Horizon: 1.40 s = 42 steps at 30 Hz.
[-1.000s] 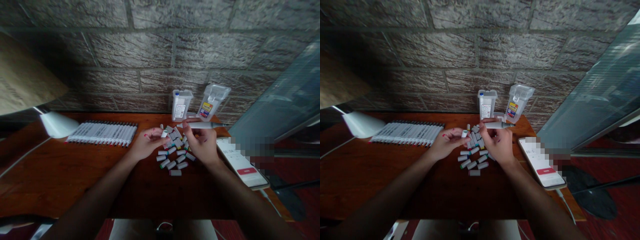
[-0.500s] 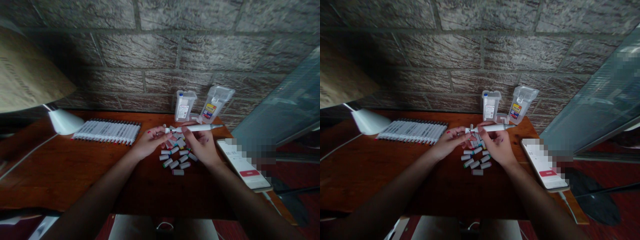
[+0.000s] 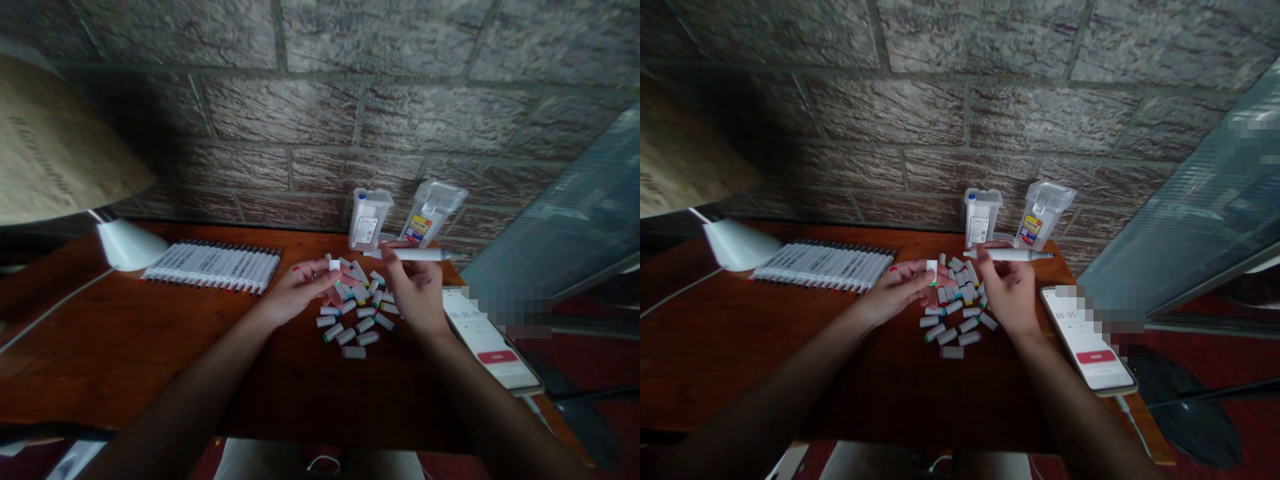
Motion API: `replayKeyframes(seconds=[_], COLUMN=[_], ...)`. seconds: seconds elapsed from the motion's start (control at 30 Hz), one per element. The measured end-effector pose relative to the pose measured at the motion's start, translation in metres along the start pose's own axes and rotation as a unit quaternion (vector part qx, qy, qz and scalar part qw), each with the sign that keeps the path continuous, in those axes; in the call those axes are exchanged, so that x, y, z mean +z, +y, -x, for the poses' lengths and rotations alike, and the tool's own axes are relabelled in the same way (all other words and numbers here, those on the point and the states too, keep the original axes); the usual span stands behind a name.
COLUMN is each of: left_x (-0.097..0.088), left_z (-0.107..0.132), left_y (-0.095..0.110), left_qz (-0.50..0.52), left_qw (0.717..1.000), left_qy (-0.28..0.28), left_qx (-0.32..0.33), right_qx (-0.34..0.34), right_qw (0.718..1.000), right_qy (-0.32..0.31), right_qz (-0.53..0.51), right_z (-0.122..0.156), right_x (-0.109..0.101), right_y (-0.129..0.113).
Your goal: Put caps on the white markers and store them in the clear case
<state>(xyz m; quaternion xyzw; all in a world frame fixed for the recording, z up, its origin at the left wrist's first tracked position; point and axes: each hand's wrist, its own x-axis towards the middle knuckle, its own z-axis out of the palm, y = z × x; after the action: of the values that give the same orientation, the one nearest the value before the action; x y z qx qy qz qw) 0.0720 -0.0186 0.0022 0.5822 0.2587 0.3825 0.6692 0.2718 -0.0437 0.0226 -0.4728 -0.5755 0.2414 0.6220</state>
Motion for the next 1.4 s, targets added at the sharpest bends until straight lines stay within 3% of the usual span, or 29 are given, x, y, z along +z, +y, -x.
replayKeyframes(seconds=[0.3, 0.57, 0.8, 1.07, 1.2, 1.4], left_x=[0.001, 0.001, 0.002, 0.000, 0.000, 0.003], left_z=[0.000, 0.001, 0.002, 0.000, 0.000, 0.001], left_y=[0.003, 0.004, 0.005, 0.002, 0.002, 0.004], left_qz=[-0.022, -0.053, -0.061, -0.057, -0.053, -0.037], left_qw=[1.000, 0.999, 0.998, 0.998, 0.999, 0.999], left_qy=[0.015, 0.000, 0.000, 0.007, 0.005, 0.018], left_qx=[0.006, 0.003, 0.003, 0.008, 0.010, 0.002], right_qx=[-0.010, 0.012, 0.052, 0.086, 0.106, 0.151], right_qw=[0.999, 0.992, 0.998, 0.991, 0.964, 0.901], right_qy=[-0.032, -0.113, -0.008, -0.047, -0.059, -0.150], right_qz=[-0.021, -0.062, -0.017, -0.092, -0.238, -0.377], right_z=[0.003, 0.007, -0.005, 0.001, -0.003, -0.006], right_x=[0.002, 0.007, 0.003, 0.005, 0.003, 0.001], right_y=[-0.004, -0.005, 0.004, -0.003, -0.004, -0.012])
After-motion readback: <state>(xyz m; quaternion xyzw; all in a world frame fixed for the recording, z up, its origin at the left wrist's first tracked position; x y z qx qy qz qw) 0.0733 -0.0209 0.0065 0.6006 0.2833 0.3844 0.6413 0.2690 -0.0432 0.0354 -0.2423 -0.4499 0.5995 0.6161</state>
